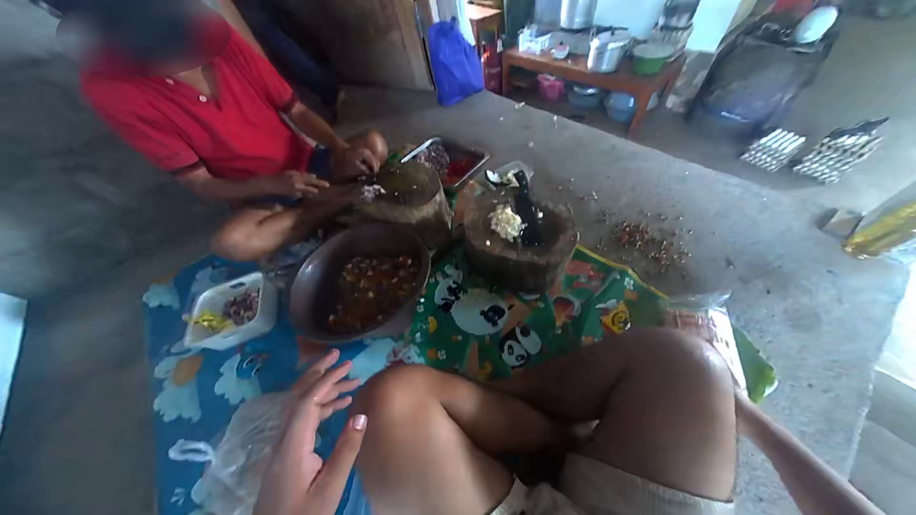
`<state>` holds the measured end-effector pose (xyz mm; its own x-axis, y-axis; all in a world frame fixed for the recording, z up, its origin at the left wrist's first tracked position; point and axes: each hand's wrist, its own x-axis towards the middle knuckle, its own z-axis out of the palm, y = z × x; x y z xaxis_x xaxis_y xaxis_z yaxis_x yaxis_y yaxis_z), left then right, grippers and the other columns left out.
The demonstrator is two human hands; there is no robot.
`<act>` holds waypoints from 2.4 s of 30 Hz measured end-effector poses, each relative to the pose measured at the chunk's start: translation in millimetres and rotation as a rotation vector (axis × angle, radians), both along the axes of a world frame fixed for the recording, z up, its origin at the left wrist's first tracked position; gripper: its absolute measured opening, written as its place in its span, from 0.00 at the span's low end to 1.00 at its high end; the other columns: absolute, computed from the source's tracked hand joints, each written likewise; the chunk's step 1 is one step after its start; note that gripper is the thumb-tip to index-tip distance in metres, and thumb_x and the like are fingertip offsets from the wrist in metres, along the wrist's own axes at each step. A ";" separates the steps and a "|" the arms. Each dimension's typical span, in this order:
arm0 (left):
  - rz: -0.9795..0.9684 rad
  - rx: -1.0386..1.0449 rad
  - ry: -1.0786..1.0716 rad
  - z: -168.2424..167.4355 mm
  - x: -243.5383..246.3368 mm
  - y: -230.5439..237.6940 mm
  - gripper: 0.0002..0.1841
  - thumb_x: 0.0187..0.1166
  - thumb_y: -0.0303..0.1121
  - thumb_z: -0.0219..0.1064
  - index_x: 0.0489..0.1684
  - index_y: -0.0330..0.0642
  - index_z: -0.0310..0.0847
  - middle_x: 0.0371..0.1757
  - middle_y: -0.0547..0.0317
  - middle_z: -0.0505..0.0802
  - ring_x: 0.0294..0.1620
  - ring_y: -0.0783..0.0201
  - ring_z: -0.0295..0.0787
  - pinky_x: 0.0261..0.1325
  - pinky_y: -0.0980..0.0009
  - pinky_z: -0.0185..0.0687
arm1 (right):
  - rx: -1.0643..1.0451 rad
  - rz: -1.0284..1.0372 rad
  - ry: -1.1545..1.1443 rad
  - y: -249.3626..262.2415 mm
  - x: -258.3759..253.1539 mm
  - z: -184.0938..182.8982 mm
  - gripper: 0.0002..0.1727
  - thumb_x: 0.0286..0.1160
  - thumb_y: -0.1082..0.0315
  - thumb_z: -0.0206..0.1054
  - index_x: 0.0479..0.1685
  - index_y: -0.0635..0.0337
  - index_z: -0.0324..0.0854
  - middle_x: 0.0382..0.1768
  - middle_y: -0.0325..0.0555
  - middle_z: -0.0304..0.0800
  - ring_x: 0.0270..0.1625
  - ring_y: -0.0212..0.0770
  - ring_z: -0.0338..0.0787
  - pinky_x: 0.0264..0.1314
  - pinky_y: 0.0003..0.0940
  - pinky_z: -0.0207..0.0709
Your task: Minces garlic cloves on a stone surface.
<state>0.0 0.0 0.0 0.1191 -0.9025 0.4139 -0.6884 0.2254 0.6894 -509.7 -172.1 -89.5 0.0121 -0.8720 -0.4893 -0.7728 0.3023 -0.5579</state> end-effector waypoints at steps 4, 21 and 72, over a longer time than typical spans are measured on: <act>-0.073 0.012 0.311 -11.9 -17.0 -68.3 0.34 0.89 0.53 0.57 0.85 0.36 0.62 0.85 0.49 0.75 0.74 0.57 0.84 0.66 0.60 0.89 | -0.318 -0.071 -0.340 -71.1 -58.5 -28.2 0.12 0.86 0.77 0.54 0.48 0.74 0.83 0.39 0.51 0.92 0.38 0.35 0.92 0.48 0.37 0.88; 0.493 0.187 0.527 -174.7 -46.3 -481.1 0.30 0.96 0.48 0.41 0.88 0.34 0.62 0.86 0.38 0.73 0.87 0.48 0.68 0.88 0.49 0.61 | 0.031 -0.470 -0.642 -372.2 85.5 -75.9 0.35 0.93 0.40 0.44 0.85 0.56 0.65 0.74 0.53 0.81 0.69 0.48 0.86 0.68 0.46 0.80; 0.199 0.497 0.764 -175.1 2.9 -535.8 0.33 0.97 0.55 0.35 0.94 0.44 0.57 0.94 0.51 0.64 0.94 0.60 0.56 0.94 0.55 0.50 | -0.285 -0.238 -0.611 -308.3 157.7 -64.2 0.36 0.93 0.45 0.37 0.89 0.59 0.62 0.83 0.52 0.72 0.81 0.41 0.75 0.83 0.43 0.71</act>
